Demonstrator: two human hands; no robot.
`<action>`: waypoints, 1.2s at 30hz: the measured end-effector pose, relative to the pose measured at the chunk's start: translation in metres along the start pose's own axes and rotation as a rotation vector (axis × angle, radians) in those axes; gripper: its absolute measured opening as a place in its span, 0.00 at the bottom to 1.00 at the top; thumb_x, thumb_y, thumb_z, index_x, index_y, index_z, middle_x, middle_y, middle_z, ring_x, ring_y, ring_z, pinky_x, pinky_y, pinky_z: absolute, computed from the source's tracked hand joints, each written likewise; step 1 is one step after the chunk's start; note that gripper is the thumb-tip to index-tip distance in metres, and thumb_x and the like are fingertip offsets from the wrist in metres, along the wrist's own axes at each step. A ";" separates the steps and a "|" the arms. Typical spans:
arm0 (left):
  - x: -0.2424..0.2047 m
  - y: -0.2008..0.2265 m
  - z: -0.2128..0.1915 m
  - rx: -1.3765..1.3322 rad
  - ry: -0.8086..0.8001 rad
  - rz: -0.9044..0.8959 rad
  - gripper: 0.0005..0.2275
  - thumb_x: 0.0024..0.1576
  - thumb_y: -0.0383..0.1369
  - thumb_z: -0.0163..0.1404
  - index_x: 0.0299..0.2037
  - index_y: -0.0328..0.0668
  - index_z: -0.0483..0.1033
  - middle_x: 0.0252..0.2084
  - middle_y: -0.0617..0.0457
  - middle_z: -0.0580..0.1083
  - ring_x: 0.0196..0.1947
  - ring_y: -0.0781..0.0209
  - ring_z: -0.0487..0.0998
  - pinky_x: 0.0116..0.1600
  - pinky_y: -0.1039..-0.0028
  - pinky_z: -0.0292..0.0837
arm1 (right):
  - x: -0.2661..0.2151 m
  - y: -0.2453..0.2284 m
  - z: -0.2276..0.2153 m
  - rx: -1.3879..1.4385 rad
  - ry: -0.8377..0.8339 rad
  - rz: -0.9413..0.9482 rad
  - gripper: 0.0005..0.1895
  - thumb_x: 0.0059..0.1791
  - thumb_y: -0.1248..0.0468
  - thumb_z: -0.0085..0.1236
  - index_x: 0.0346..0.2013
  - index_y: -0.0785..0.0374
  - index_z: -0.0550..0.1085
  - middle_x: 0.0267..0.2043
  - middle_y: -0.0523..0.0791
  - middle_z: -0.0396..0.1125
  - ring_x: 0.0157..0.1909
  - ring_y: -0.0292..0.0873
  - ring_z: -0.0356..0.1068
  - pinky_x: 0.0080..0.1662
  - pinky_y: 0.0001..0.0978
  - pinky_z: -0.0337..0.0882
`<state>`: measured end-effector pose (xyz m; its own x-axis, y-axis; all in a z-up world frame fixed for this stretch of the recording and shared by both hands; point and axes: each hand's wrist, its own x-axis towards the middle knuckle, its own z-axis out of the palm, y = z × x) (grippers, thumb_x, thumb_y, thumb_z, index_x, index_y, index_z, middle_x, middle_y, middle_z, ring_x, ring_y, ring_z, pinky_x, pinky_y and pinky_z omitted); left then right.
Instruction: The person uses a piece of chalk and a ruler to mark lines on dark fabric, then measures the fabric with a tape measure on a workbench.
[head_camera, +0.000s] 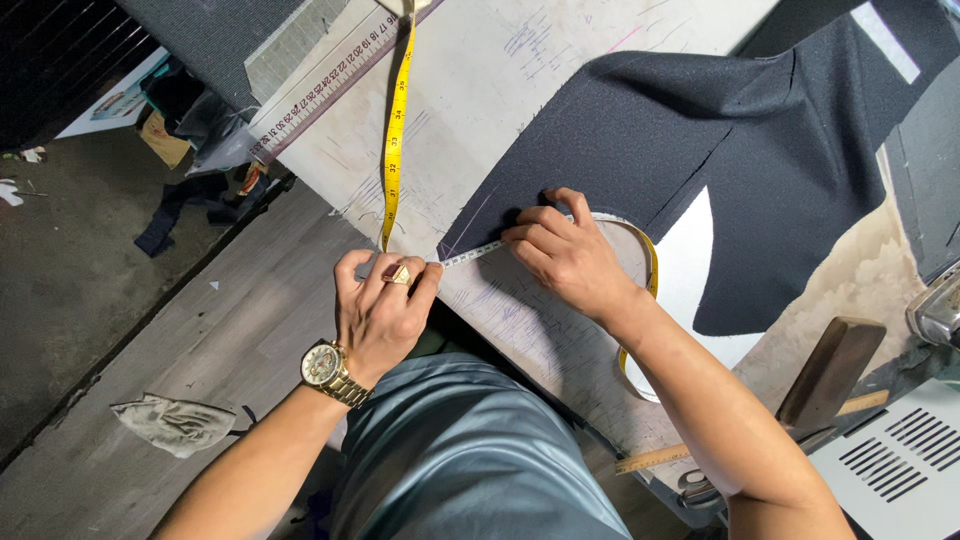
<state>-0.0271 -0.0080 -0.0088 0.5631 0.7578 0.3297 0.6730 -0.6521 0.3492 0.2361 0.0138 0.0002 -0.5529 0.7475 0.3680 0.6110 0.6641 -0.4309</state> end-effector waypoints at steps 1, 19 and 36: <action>0.000 0.000 0.000 0.000 -0.002 0.004 0.05 0.61 0.24 0.51 0.38 0.45 0.78 0.34 0.52 0.70 0.37 0.57 0.75 0.55 0.56 0.65 | 0.001 0.000 0.000 -0.004 0.001 -0.001 0.17 0.60 0.67 0.45 0.28 0.62 0.74 0.32 0.45 0.68 0.41 0.49 0.70 0.53 0.53 0.68; 0.002 0.000 0.000 -0.004 0.006 0.001 0.04 0.60 0.25 0.52 0.36 0.45 0.79 0.34 0.52 0.71 0.37 0.57 0.76 0.55 0.54 0.64 | 0.002 0.000 -0.002 -0.006 0.002 0.004 0.16 0.59 0.67 0.45 0.27 0.62 0.73 0.31 0.45 0.68 0.41 0.48 0.70 0.52 0.53 0.67; 0.006 -0.002 -0.001 0.003 0.013 -0.004 0.03 0.60 0.26 0.54 0.36 0.45 0.78 0.34 0.53 0.70 0.37 0.58 0.76 0.55 0.55 0.65 | 0.001 0.001 0.000 -0.014 0.008 -0.006 0.17 0.59 0.67 0.44 0.27 0.62 0.72 0.31 0.45 0.67 0.41 0.48 0.70 0.53 0.52 0.68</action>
<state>-0.0259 -0.0027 -0.0063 0.5542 0.7600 0.3395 0.6765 -0.6489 0.3482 0.2362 0.0150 0.0006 -0.5520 0.7439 0.3769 0.6157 0.6683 -0.4175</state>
